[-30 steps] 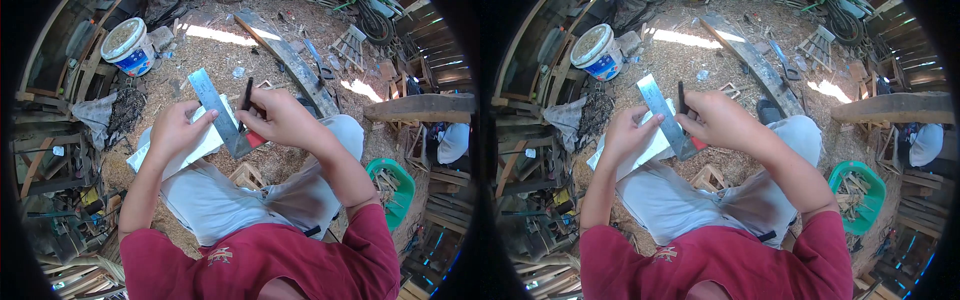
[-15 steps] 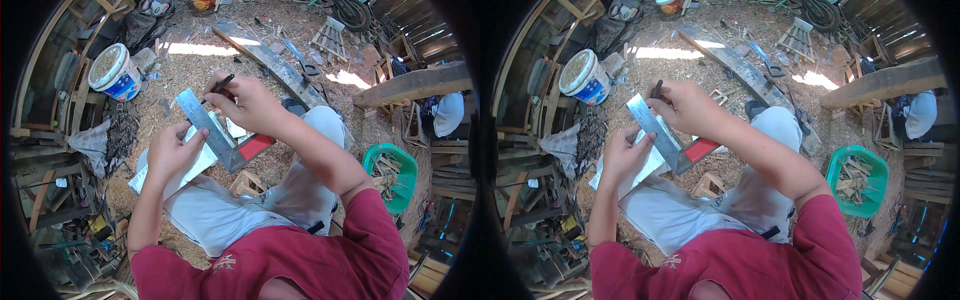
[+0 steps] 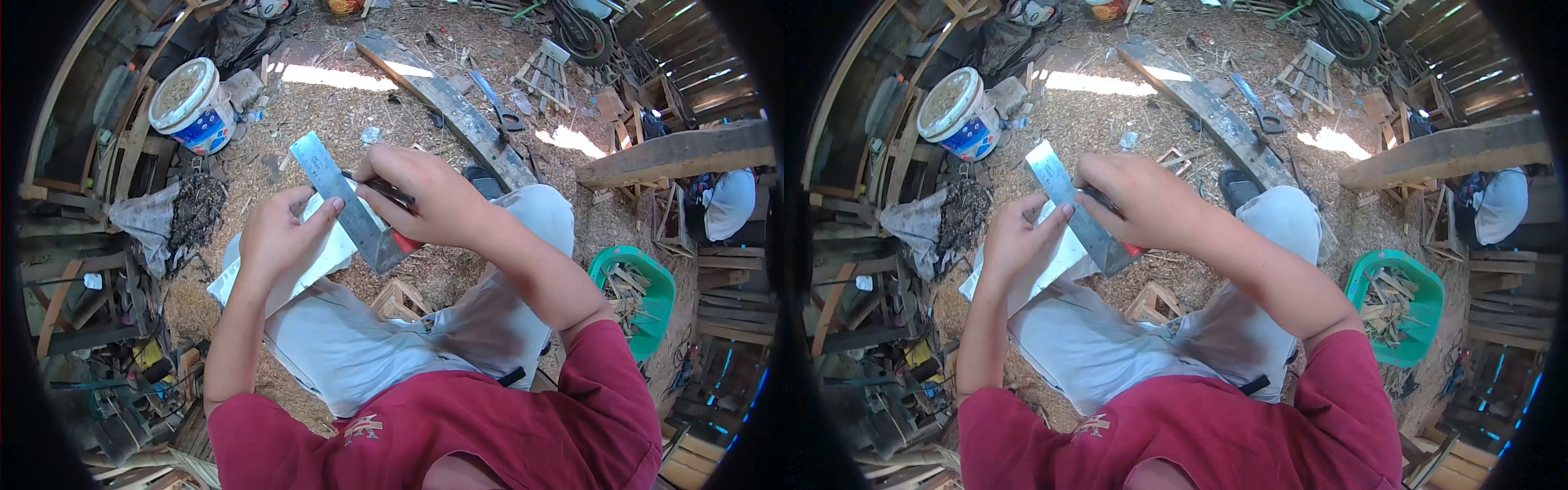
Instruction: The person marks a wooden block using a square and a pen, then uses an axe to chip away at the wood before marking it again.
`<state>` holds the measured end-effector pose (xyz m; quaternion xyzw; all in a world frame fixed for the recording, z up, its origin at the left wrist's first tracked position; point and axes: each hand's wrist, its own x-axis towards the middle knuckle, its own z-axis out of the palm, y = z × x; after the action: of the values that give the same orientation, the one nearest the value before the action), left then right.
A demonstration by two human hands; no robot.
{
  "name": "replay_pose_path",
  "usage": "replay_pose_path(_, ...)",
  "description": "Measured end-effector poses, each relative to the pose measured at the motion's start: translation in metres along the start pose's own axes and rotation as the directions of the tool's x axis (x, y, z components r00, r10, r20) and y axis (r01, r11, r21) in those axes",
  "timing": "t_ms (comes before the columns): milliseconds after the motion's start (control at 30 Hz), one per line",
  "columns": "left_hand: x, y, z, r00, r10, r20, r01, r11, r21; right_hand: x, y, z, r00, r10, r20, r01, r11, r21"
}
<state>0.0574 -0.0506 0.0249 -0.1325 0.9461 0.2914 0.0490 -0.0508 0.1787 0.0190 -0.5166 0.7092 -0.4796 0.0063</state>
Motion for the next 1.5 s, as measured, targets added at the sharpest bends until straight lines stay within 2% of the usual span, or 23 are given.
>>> replay_pose_path(133,-0.002,-0.004,-0.001,0.999,-0.032,-0.008,0.032,0.999,-0.006,-0.010,-0.007,-0.006,0.997,-0.033,0.076,0.034,0.999,-0.014)
replay_pose_path(233,-0.004,-0.004,-0.001,0.997,-0.066,-0.031,0.065,0.998,-0.018,-0.016,-0.011,-0.018,0.981,-0.044,0.190,0.053,0.998,-0.043)
replay_pose_path(333,-0.001,-0.017,0.005,0.998,-0.048,-0.042,0.044,0.995,-0.093,-0.025,-0.016,-0.032,0.956,0.033,0.291,-0.037,0.999,0.010)
replay_pose_path(433,-0.002,-0.017,0.007,0.999,-0.020,-0.034,0.015,0.989,-0.149,-0.025,-0.014,-0.033,0.950,0.056,0.307,-0.076,0.996,0.054)
replay_pose_path(567,0.002,-0.019,0.013,1.000,-0.003,-0.023,0.000,0.991,-0.131,-0.025,-0.008,-0.034,0.906,0.183,0.382,-0.230,0.970,0.082)
replay_pose_path(667,0.002,-0.015,0.015,0.999,0.029,-0.031,-0.032,0.994,-0.108,-0.022,-0.001,-0.032,0.933,0.142,0.332,-0.165,0.985,0.042)
replay_pose_path(700,0.002,-0.013,0.016,0.999,0.030,-0.029,-0.032,0.995,-0.089,-0.024,0.005,-0.028,0.948,0.106,0.300,-0.139,0.986,0.092)
replay_pose_path(833,0.001,-0.003,0.016,0.998,0.054,-0.027,-0.056,0.996,-0.073,-0.018,0.018,-0.027,0.936,0.098,0.338,-0.146,0.982,0.122)
replay_pose_path(933,0.001,-0.002,0.023,0.992,0.100,-0.081,-0.112,0.983,-0.148,-0.012,0.027,-0.025,0.952,0.055,0.300,-0.094,0.989,0.118)
replay_pose_path(967,0.001,0.000,0.021,0.996,0.065,-0.053,-0.072,0.989,-0.133,-0.009,0.030,-0.023,0.947,0.071,0.313,-0.126,0.979,0.158)
replay_pose_path(1100,-0.002,0.010,0.015,0.999,0.034,-0.009,-0.034,0.998,-0.046,0.007,0.037,-0.017,0.975,0.106,0.193,-0.157,0.950,0.271)
replay_pose_path(1133,-0.002,0.010,0.016,0.999,0.052,-0.008,-0.052,0.998,-0.029,0.012,0.041,-0.018,0.977,0.132,0.166,-0.159,0.973,0.167)
replay_pose_path(1200,-0.002,0.008,0.019,0.996,0.085,-0.010,-0.085,0.996,0.004,0.024,0.051,-0.009,0.992,-0.027,-0.126,0.053,0.977,0.207)
replay_pose_path(1300,0.001,-0.002,0.018,0.998,0.059,-0.005,-0.059,0.998,-0.016,0.027,0.048,-0.011,0.983,0.004,-0.186,0.049,0.959,0.279)
replay_pose_path(1400,0.000,-0.003,0.013,0.999,0.037,-0.015,-0.037,0.999,-0.037,0.022,0.033,-0.016,0.985,0.081,-0.151,-0.049,0.977,0.208)
replay_pose_path(1500,-0.002,-0.006,0.016,0.999,0.024,-0.032,-0.028,0.994,-0.105,0.013,0.031,-0.011,0.994,0.042,-0.102,-0.027,0.989,0.145)
